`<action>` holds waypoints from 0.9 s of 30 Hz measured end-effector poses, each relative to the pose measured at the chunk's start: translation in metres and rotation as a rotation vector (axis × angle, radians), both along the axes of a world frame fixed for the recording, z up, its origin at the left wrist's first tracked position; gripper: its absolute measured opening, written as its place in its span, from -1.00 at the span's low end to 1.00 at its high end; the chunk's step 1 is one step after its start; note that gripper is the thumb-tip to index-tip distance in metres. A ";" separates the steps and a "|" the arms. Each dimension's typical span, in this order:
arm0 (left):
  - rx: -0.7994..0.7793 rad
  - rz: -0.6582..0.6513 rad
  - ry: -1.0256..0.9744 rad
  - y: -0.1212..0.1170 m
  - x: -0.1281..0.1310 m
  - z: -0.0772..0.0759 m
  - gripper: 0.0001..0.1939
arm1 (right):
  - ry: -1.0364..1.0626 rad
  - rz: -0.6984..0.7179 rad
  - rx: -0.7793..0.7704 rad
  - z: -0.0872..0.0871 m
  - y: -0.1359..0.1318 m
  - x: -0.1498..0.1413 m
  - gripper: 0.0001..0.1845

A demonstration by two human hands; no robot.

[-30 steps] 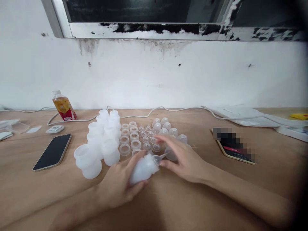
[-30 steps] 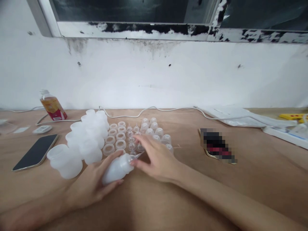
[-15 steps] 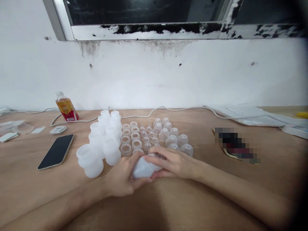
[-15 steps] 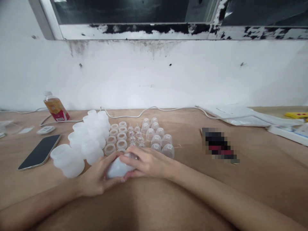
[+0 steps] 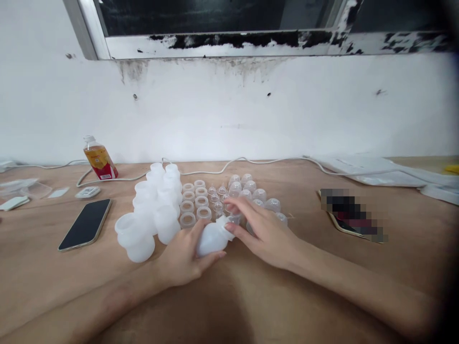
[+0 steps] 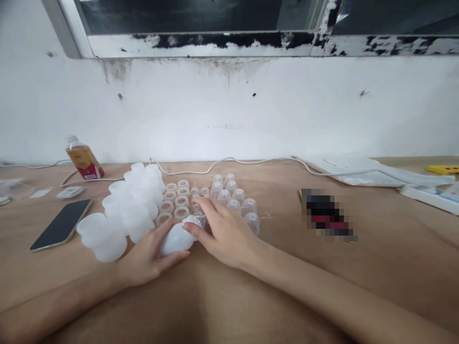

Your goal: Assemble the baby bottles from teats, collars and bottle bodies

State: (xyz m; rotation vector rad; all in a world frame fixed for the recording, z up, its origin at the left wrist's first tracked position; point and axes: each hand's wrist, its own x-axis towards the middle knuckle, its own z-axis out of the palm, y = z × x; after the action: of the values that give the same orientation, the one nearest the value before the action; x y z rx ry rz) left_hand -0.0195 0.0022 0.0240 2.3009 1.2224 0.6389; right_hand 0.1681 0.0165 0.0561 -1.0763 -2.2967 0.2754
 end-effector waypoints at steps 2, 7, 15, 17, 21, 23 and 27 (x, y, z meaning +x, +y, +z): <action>0.002 0.005 0.021 -0.001 0.001 0.001 -0.59 | -0.074 0.013 -0.291 -0.001 0.009 0.002 -0.60; -0.017 -0.031 -0.036 -0.009 -0.002 0.003 -0.52 | -0.030 0.333 -0.293 0.009 0.009 0.012 -0.65; 0.070 -0.204 -0.158 -0.046 -0.016 0.001 -0.58 | -0.240 0.790 0.061 0.027 -0.012 0.011 -0.71; 0.018 -0.244 -0.171 -0.047 -0.021 0.001 -0.60 | -0.272 0.803 0.171 0.030 -0.016 0.008 -0.76; -0.101 -0.208 -0.263 -0.042 -0.034 -0.001 -0.62 | -0.249 0.726 0.353 0.039 -0.020 0.010 -0.80; -0.050 -0.110 -0.249 -0.041 -0.037 -0.004 -0.59 | -0.282 0.599 0.338 0.038 -0.020 0.015 -0.77; 0.313 0.114 -0.159 -0.043 -0.042 -0.012 -0.46 | -0.467 0.527 0.208 0.015 -0.018 0.018 -0.71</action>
State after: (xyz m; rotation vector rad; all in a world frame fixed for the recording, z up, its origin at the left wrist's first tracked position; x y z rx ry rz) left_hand -0.0611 -0.0410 0.0120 2.3816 1.2580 1.1013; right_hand 0.1857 -0.0013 0.0706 -0.4434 -2.9289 -0.0244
